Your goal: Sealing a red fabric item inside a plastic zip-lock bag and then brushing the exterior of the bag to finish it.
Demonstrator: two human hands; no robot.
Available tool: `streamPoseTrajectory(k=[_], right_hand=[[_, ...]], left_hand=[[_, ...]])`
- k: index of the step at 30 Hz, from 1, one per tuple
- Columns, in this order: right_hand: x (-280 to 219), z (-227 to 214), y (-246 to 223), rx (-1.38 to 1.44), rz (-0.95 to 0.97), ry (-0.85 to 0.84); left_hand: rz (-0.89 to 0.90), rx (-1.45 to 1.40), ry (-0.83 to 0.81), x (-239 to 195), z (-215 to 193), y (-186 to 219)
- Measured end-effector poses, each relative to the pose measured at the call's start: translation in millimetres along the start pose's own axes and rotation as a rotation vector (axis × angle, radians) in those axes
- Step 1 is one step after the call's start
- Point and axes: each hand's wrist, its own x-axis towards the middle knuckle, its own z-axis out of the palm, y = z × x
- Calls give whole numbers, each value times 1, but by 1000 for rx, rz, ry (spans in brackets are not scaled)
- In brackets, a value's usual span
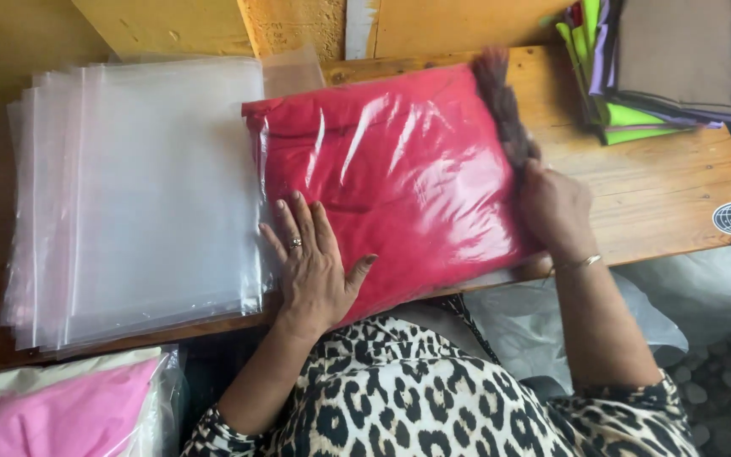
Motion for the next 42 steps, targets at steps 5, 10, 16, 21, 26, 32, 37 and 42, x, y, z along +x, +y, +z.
streamPoseTrajectory(k=[5, 10, 16, 21, 26, 32, 37, 42], right_hand=[[13, 22, 48, -1, 292, -158], [-39, -72, -120, 180, -163, 73], [-15, -53, -89, 111, -296, 32], [20, 24, 66, -216, 164, -65], [47, -18, 58, -250, 383, -141], [94, -16, 0, 531, 351, -324], [102, -11, 2, 726, 407, -320], [102, 15, 25, 765, 401, -289]], left_hand=[[-19, -27, -57, 6, 4, -4], [-28, -95, -117, 9, -1, 0], [-40, -113, -187, 8, -9, -5], [-88, -183, -306, 24, -29, -17], [-204, -43, 132, 54, -33, -34], [-486, -227, -80, 92, 14, -71], [-512, -355, -111, 102, 9, -63], [-421, -398, -52, 107, 11, -57]])
